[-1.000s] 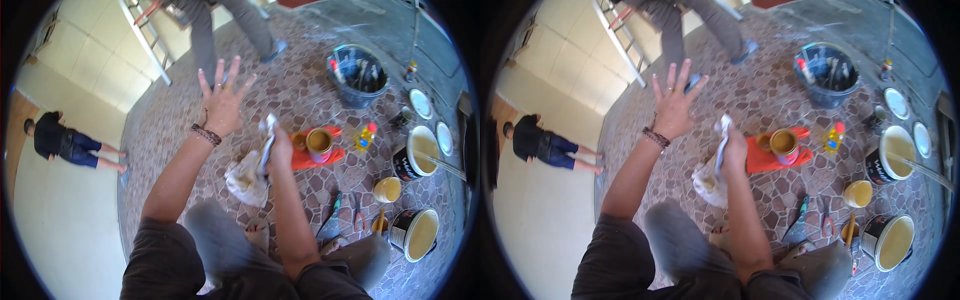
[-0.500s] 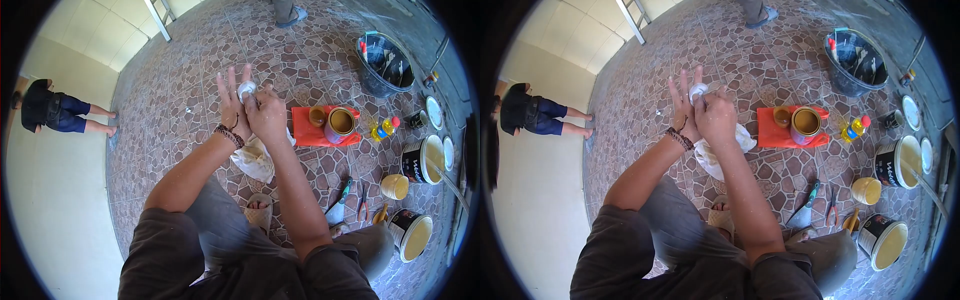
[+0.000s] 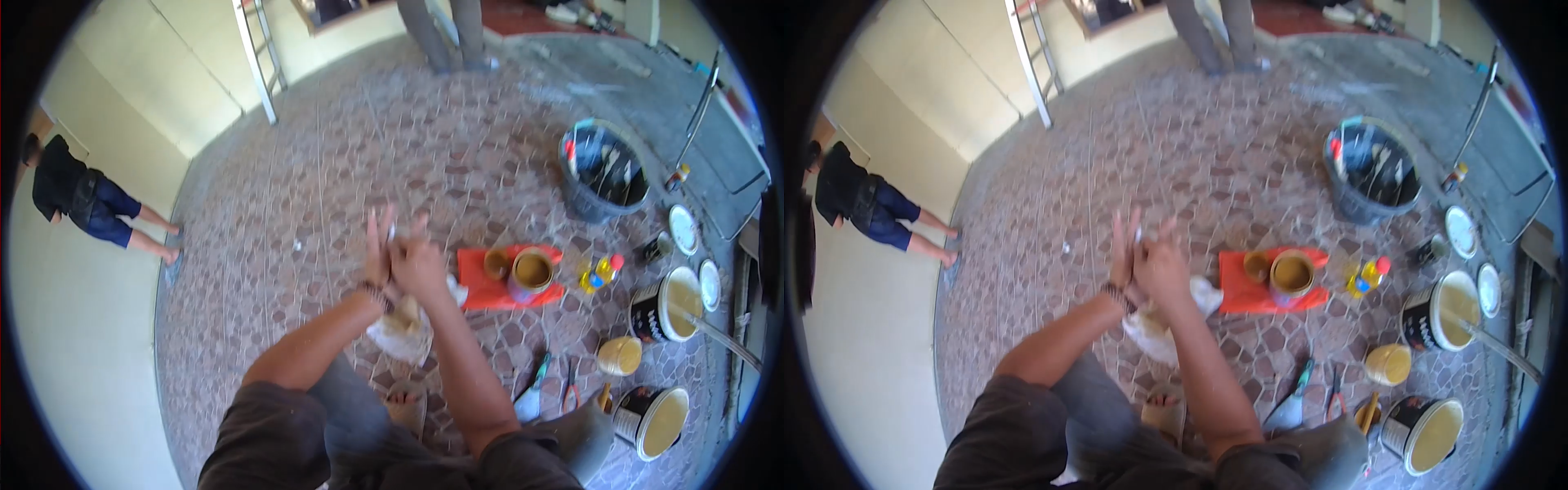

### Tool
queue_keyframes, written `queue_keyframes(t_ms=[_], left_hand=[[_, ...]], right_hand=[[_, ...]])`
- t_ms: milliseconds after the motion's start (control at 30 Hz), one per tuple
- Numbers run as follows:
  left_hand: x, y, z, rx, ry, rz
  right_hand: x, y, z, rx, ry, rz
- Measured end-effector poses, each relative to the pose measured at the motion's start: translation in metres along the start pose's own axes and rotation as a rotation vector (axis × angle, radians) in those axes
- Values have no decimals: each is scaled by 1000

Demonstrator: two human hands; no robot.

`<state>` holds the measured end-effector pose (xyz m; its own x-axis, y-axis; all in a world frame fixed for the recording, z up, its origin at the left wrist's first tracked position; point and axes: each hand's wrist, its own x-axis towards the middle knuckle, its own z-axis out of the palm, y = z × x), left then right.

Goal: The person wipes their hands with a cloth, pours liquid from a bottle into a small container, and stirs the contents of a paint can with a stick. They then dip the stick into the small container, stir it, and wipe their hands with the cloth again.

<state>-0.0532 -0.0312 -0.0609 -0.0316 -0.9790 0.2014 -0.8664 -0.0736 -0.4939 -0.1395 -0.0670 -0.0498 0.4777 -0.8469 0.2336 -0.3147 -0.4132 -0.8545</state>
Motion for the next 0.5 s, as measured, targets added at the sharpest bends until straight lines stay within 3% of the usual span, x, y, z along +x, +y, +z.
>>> queue_keyframes(t_ms=[100, 167, 200, 267, 300, 367, 400, 467, 500], left_hand=[[-18, 4, -8, 239, -148, 35], [-25, 8, 61, 1334, -71, 139], [-25, 9, 46, 1348, -55, 120], [-22, 10, -1, 276, -404, 39], [-17, 5, -4, 295, -379, 24], [-11, -6, -8, -90, -481, -1], [-9, -12, -4, -77, -466, -5], [-5, -24, 7, 76, -150, -9], [-6, -21, -6, -65, -139, -99]], right_hand=[[-3, 23, 17, 10, 9, -96], [-6, 23, 14, 32, -40, -91], [-9, 22, 12, 50, -52, -75], [-10, 28, 18, 93, -117, -76], [-13, 28, 20, 94, -99, -105], [-16, 26, 23, 151, -73, -55], [-15, 21, 16, 155, -61, -71], [-19, 14, -5, 648, -176, 164], [-15, 15, -8, 937, -90, 270]])
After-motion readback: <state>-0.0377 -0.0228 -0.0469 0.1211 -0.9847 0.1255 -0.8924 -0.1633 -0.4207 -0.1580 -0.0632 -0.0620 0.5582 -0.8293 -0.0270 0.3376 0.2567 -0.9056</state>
